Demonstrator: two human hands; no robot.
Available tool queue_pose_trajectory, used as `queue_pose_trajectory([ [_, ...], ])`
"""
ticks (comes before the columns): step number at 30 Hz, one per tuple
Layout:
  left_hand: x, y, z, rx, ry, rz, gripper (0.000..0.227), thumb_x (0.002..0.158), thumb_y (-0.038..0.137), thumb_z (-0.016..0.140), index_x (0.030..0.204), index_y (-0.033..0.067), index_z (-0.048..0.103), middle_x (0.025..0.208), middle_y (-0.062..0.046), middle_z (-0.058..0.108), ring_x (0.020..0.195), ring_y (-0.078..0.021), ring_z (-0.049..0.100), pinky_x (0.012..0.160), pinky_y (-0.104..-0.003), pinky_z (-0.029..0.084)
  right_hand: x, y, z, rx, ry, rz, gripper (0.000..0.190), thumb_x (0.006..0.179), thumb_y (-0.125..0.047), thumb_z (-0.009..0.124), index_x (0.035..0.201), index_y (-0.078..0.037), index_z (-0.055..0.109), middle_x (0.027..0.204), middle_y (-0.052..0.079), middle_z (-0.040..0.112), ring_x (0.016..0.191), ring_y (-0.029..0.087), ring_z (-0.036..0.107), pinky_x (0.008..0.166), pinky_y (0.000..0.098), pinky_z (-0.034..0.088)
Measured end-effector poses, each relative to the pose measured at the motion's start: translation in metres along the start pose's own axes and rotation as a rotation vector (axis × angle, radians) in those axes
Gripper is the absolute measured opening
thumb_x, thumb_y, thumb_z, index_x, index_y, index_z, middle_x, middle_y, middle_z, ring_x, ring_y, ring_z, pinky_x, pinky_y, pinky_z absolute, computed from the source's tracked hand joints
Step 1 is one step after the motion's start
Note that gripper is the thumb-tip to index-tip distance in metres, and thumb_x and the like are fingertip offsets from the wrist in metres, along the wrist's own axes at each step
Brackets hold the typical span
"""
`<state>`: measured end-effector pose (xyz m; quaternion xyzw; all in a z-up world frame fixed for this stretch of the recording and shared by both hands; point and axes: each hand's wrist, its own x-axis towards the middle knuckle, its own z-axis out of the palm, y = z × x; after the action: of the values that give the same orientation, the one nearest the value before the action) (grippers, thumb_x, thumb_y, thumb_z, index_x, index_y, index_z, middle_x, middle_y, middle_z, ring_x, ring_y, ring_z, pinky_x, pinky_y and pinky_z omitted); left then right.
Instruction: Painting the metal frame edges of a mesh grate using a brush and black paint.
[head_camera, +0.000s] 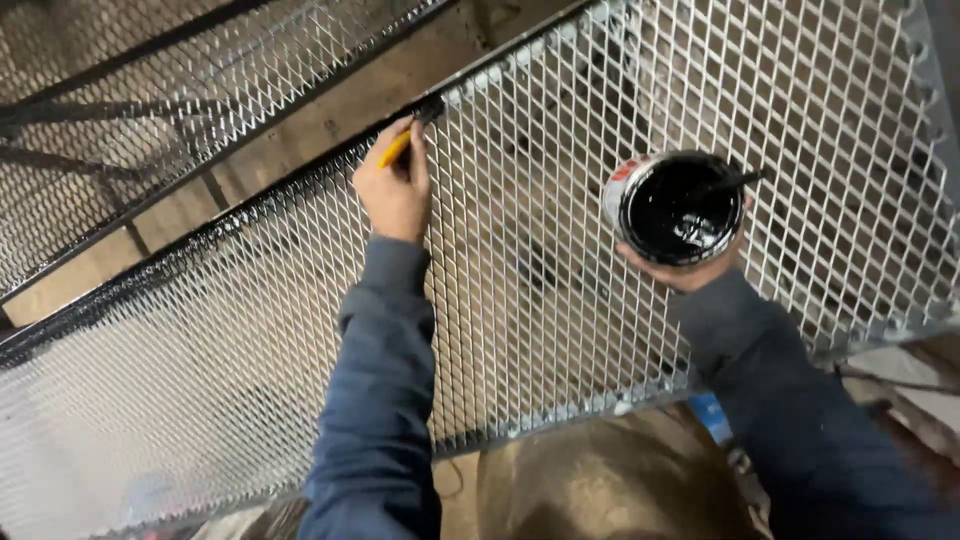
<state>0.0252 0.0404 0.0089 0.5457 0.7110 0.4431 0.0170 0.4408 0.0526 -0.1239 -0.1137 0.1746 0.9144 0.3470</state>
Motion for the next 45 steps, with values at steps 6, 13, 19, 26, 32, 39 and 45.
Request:
queue_pose_trajectory([
  [6, -0.001, -0.003, 0.012, 0.039, 0.015, -0.022, 0.013, 0.100, 0.012, 0.073, 0.110, 0.0033, 0.074, 0.101, -0.015, 0.077, 0.089, -0.0270, 0.078, 0.082, -0.033, 0.061, 0.007, -0.009, -0.005, -0.050, -0.056, 0.027, 0.096, 0.089, -0.090, 0.033, 0.164, -0.031, 0.040, 0.170, 0.018, 0.035, 0.151, 0.057, 0.030, 0.114, 0.0811, 0.029],
  [13, -0.012, -0.002, 0.016, 0.018, 0.091, -0.044, 0.018, 0.100, 0.011, 0.073, 0.117, 0.0032, 0.074, 0.102, -0.013, 0.079, 0.089, -0.0231, 0.079, 0.080, -0.031, 0.062, 0.005, -0.005, -0.004, -0.075, -0.001, -0.015, 0.095, 0.090, -0.090, 0.033, 0.163, -0.030, 0.042, 0.168, 0.017, 0.037, 0.152, 0.052, 0.033, 0.115, 0.0809, 0.029],
  [19, -0.020, -0.008, 0.019, -0.022, 0.054, 0.030, 0.020, 0.101, 0.010, 0.073, 0.121, 0.0051, 0.073, 0.109, -0.016, 0.077, 0.093, -0.0235, 0.080, 0.082, -0.030, 0.063, 0.004, -0.004, -0.004, -0.037, -0.020, -0.038, 0.088, 0.095, -0.084, 0.032, 0.162, -0.028, 0.042, 0.169, 0.015, 0.037, 0.153, 0.051, 0.032, 0.116, 0.0827, 0.026],
  [26, -0.034, -0.015, 0.000, -0.047, 0.192, -0.154, 0.021, 0.102, 0.009, 0.071, 0.121, 0.0013, 0.075, 0.100, -0.013, 0.079, 0.084, -0.0183, 0.077, 0.076, -0.029, 0.061, 0.005, -0.003, 0.000, -0.286, -0.035, -0.070, 0.087, 0.093, -0.083, 0.034, 0.161, -0.030, 0.040, 0.169, 0.013, 0.033, 0.155, 0.049, 0.028, 0.117, 0.0807, 0.023],
  [32, -0.060, -0.026, -0.002, -0.208, 0.333, -0.473, 0.032, 0.105, 0.015, 0.064, 0.132, -0.0017, 0.067, 0.095, -0.010, 0.079, 0.076, -0.0093, 0.072, 0.069, -0.026, 0.061, 0.005, -0.003, -0.006, -0.003, -0.094, 0.002, 0.089, 0.092, -0.084, 0.033, 0.161, -0.028, 0.040, 0.168, 0.014, 0.035, 0.153, 0.049, 0.030, 0.117, 0.0794, 0.024],
  [39, -0.061, 0.013, 0.074, -0.584, 0.148, -0.497, 0.042, 0.108, 0.020, 0.057, 0.145, -0.0001, 0.057, 0.109, -0.013, 0.075, 0.087, -0.0128, 0.073, 0.070, -0.026, 0.064, 0.007, -0.011, -0.009, -1.193, 0.119, -0.231, 0.084, 0.094, -0.075, 0.048, 0.161, -0.029, 0.026, 0.162, 0.010, 0.038, 0.150, 0.043, 0.035, 0.111, 0.0738, 0.032],
  [45, -0.053, -0.027, 0.006, -0.554, 0.264, -0.555, 0.041, 0.107, 0.016, 0.055, 0.144, -0.0022, 0.055, 0.126, -0.013, 0.071, 0.088, -0.0166, 0.075, 0.067, -0.028, 0.064, 0.008, -0.008, -0.003, -1.153, 0.079, -0.256, 0.077, 0.098, -0.068, 0.048, 0.160, -0.026, 0.030, 0.163, 0.013, 0.036, 0.151, 0.044, 0.035, 0.112, 0.0753, 0.032],
])
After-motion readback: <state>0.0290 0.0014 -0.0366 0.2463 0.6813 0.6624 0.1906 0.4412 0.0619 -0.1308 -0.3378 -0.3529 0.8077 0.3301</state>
